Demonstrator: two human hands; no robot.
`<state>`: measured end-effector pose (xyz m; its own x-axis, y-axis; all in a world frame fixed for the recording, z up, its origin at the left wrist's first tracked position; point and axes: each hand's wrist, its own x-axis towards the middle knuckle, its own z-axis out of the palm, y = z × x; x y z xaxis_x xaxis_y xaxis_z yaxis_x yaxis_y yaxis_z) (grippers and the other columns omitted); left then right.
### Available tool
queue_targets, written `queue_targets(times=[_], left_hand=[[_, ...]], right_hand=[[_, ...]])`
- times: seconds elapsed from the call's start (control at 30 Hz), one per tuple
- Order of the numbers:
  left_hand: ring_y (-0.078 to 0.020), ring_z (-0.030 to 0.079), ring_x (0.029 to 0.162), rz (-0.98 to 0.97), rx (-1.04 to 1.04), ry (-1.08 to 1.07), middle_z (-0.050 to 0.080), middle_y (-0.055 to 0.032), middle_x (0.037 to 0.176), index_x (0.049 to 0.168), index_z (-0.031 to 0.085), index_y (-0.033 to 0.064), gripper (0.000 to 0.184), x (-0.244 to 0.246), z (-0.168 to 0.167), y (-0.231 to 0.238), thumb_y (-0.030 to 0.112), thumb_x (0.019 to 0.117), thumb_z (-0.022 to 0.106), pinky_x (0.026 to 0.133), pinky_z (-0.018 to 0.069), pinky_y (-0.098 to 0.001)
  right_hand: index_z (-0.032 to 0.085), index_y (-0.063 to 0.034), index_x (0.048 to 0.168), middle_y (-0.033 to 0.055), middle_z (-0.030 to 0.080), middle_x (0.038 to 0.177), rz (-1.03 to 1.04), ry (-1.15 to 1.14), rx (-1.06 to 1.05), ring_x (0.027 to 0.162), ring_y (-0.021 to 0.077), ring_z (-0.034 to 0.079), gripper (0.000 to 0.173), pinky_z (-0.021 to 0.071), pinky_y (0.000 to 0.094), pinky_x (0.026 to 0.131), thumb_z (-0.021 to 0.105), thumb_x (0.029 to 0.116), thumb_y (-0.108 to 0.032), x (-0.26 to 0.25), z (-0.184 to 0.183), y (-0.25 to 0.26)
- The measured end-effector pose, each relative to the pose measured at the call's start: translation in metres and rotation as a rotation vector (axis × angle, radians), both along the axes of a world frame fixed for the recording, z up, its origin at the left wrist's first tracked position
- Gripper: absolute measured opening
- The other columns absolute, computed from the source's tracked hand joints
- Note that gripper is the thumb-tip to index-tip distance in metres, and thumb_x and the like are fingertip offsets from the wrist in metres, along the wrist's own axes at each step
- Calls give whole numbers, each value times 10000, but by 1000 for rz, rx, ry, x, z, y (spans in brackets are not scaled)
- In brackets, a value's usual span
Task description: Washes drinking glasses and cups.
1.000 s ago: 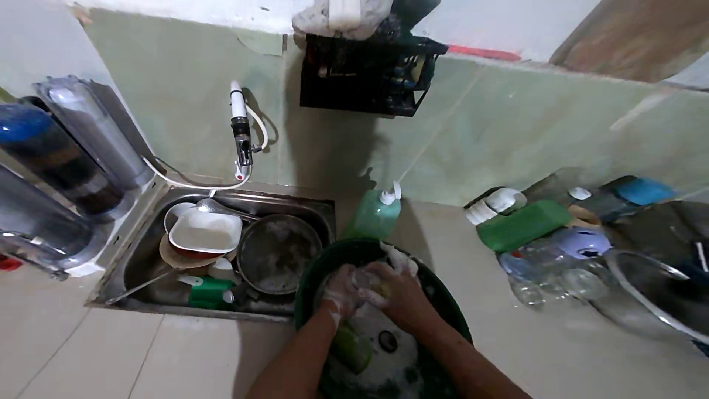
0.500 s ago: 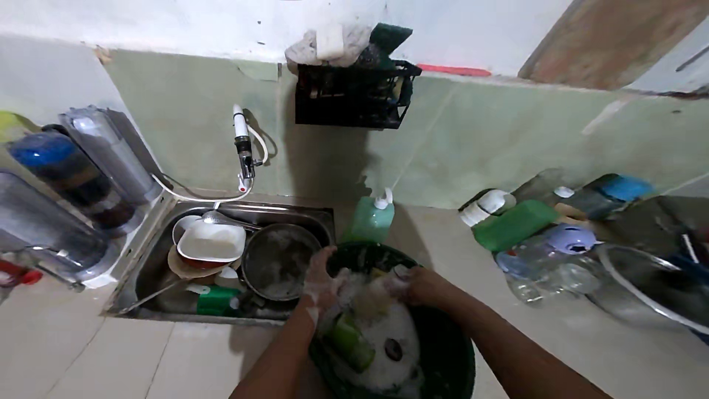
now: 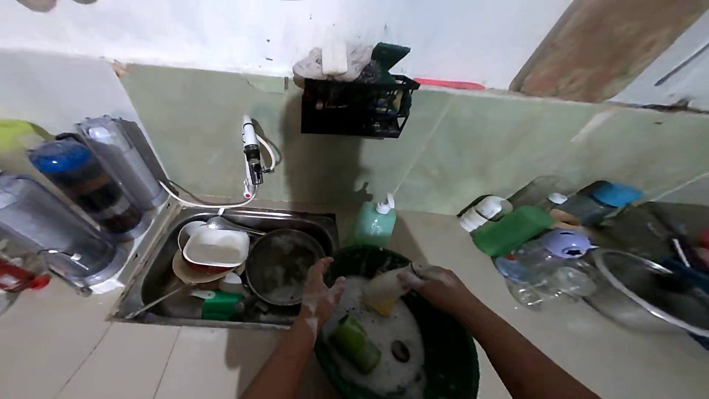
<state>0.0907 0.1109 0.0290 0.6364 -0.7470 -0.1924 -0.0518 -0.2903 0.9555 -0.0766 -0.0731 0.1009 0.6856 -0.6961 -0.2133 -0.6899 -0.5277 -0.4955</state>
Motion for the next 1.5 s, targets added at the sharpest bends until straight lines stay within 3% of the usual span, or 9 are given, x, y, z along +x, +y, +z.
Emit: queue_targets(times=[0.17, 0.3, 0.47, 0.63, 0.77, 0.97, 1.07, 1.23, 1.5], left_hand=[[-327, 508, 1362, 0, 11, -1, 488, -234, 1488, 1507, 439, 40, 574, 1, -7, -2, 235, 1003, 632, 1124, 437, -445], [-318, 534, 1320, -107, -119, 429, 460, -185, 1515, 1544, 373, 107, 564, -6, 3, -4, 257, 1044, 587, 1021, 510, -493], [-219, 699, 792, -413, -157, 888, 675, -127, 1036, 1432, 414, 59, 420, -28, 17, -14, 208, 1046, 488, 708, 616, -376], [-288, 599, 1228, -111, 202, 371, 547, -226, 1407, 1557, 290, 21, 739, -23, 12, -51, 182, 966, 703, 1019, 516, -432], [-344, 521, 1357, -134, 409, 221, 505, -252, 1476, 1526, 374, -16, 652, -27, -32, -60, 342, 1032, 603, 1127, 434, -484], [-187, 599, 1196, -93, -26, 709, 587, -161, 1371, 1470, 456, 13, 472, -70, -19, -50, 288, 1140, 262, 1029, 499, -360], [-181, 601, 969, 100, -4, 749, 610, -174, 1143, 1318, 514, -53, 396, -70, -6, -51, 212, 1131, 287, 861, 517, -332], [-330, 511, 1351, -8, 123, 258, 498, -274, 1470, 1523, 366, -51, 626, -42, -3, -67, 204, 1019, 637, 1125, 420, -445], [-260, 645, 1170, -163, 107, -164, 682, -207, 1222, 1276, 630, -54, 422, -51, 5, -67, 179, 938, 729, 1058, 483, -385]], right_hand=[[696, 24, 1058, 217, 685, 1034, -27, -31, -67, 989, 359, 662, 292, 505, 570, 890, 599, 1045, -251, 3, 3, 3], [668, 2, 1054, 84, 695, 858, -148, -249, 317, 795, 162, 673, 259, 564, 361, 773, 572, 1054, -239, 3, -1, 9], [579, -31, 1260, 98, 660, 1121, -27, -453, 404, 1002, 149, 645, 306, 552, 363, 891, 519, 1052, -246, 23, -36, 18], [421, -110, 1562, 247, 343, 1615, 152, 206, 18, 1474, 481, 330, 686, 299, 686, 1157, 676, 954, -302, 15, -133, 19], [525, 6, 1451, 271, 503, 1485, -169, 97, 186, 1398, 413, 468, 476, 359, 544, 1167, 579, 1042, -231, 30, -117, 53], [462, -50, 1517, 197, 536, 1483, -340, -297, 329, 1367, 288, 527, 513, 423, 444, 1142, 561, 1051, -243, 43, -91, 52], [500, -29, 1491, 212, 529, 1489, -209, -250, 222, 1408, 318, 484, 530, 368, 466, 1187, 588, 1012, -239, 35, -59, 72], [643, 24, 1292, 213, 663, 1269, -348, -394, 182, 1217, 294, 618, 322, 469, 447, 1069, 564, 1028, -142, 26, -14, 66], [690, 44, 1137, 226, 703, 1059, -359, -368, -13, 1014, 345, 677, 418, 519, 523, 922, 524, 1070, -334, 51, -26, 32]])
